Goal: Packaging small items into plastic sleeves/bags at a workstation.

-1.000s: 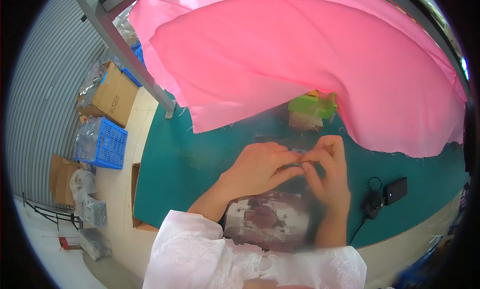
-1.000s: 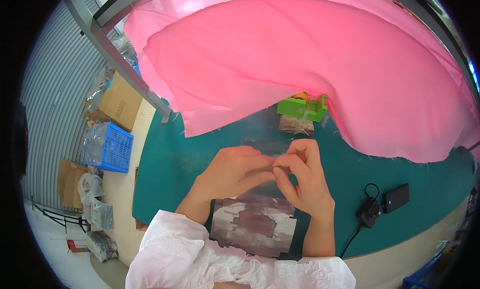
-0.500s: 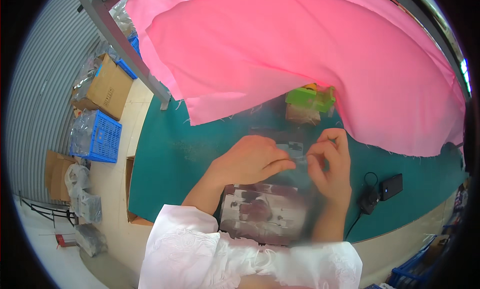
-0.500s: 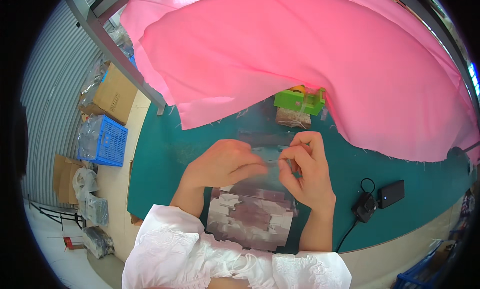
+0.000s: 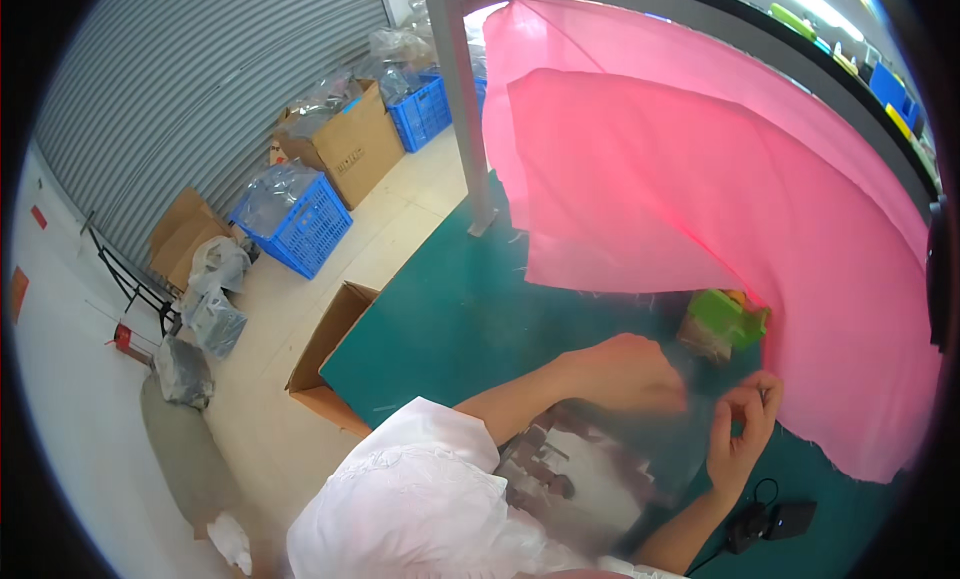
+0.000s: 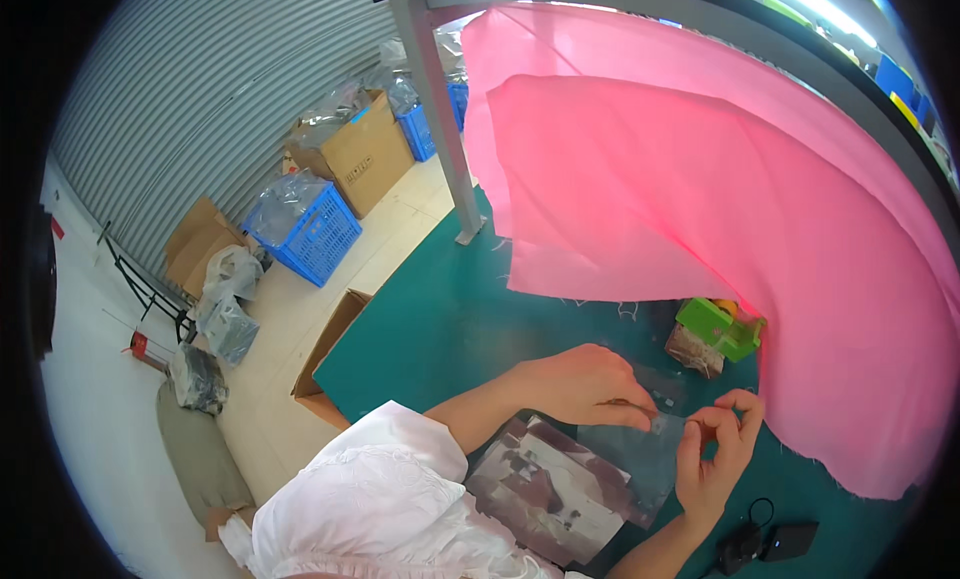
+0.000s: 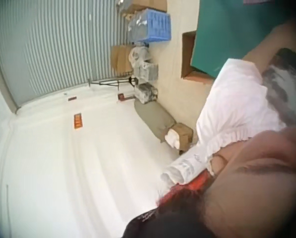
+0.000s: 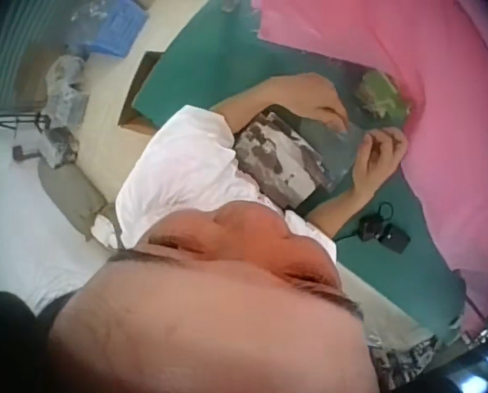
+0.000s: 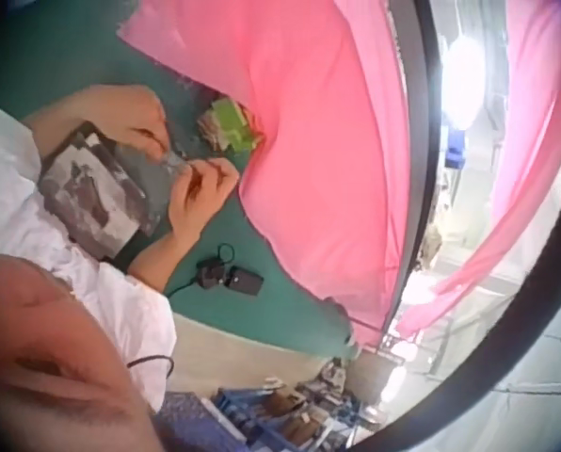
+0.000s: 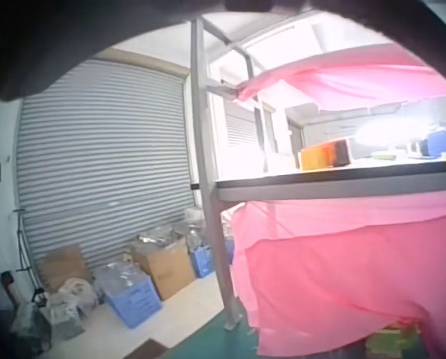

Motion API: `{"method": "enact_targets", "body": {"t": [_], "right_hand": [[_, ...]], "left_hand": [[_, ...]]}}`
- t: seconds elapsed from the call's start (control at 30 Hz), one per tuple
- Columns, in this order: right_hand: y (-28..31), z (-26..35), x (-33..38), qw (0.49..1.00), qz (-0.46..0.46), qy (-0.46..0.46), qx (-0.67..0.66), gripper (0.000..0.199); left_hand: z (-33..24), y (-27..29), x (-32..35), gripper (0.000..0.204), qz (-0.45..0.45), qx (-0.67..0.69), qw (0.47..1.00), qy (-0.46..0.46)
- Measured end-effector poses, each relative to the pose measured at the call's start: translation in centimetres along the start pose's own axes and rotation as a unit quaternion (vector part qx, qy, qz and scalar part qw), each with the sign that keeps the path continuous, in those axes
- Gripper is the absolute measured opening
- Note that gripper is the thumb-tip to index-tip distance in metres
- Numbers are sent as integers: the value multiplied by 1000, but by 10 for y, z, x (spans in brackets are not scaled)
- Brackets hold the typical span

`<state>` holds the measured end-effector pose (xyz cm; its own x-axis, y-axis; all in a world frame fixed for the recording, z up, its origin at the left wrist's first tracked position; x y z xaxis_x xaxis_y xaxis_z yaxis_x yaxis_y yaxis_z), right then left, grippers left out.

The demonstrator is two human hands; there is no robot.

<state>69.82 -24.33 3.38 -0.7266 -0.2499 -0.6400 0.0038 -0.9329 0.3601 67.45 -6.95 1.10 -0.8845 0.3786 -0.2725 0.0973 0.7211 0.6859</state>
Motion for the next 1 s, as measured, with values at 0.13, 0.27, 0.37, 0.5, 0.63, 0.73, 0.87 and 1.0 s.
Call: {"method": "enact_targets", "body": {"t": [0.13,0.27,0.37,0.5,0.63,0.73,0.87,1.0], "right_hand": [[8,-2,-2,1000,6,24,11,5],[7,-6,-4,1000,-13,-3,1,4],[4,-4,-5,1000,-26,4,-11,4],[3,-7,-5,999,-32,-7,-32,4],[-1,-13,-3,988,-105,-44,-102,7],[-3,-11,-2,979,-53,-84,-180,5],[-4,-13,-1,968,212,-50,-122,15],[-22,-18,9,931,188,-179,-256,21]], "left_hand": [[6,1,1,29,-21,-5,1000,-5],[5,5,-3,27,-9,-22,1000,-9],[2,16,-1,27,-41,9,999,-5],[7,17,-6,26,-63,0,998,-28],[9,32,-5,21,-161,99,981,52],[9,37,1,36,-267,185,943,67],[-7,37,3,49,-212,108,971,39],[-28,15,-2,50,-138,36,987,-77]]}}
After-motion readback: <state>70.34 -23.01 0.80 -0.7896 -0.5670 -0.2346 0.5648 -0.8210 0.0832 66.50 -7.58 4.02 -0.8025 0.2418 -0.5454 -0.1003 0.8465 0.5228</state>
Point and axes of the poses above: each hand's wrist, its own x-axis away from the middle knuckle, its own y-axis out of the back of the hand, z = x × y, the point moved 5 cm from there along -x, towards the middle knuckle, and after that the axes turned 8 degrees about -z, right-handed, at the moved point
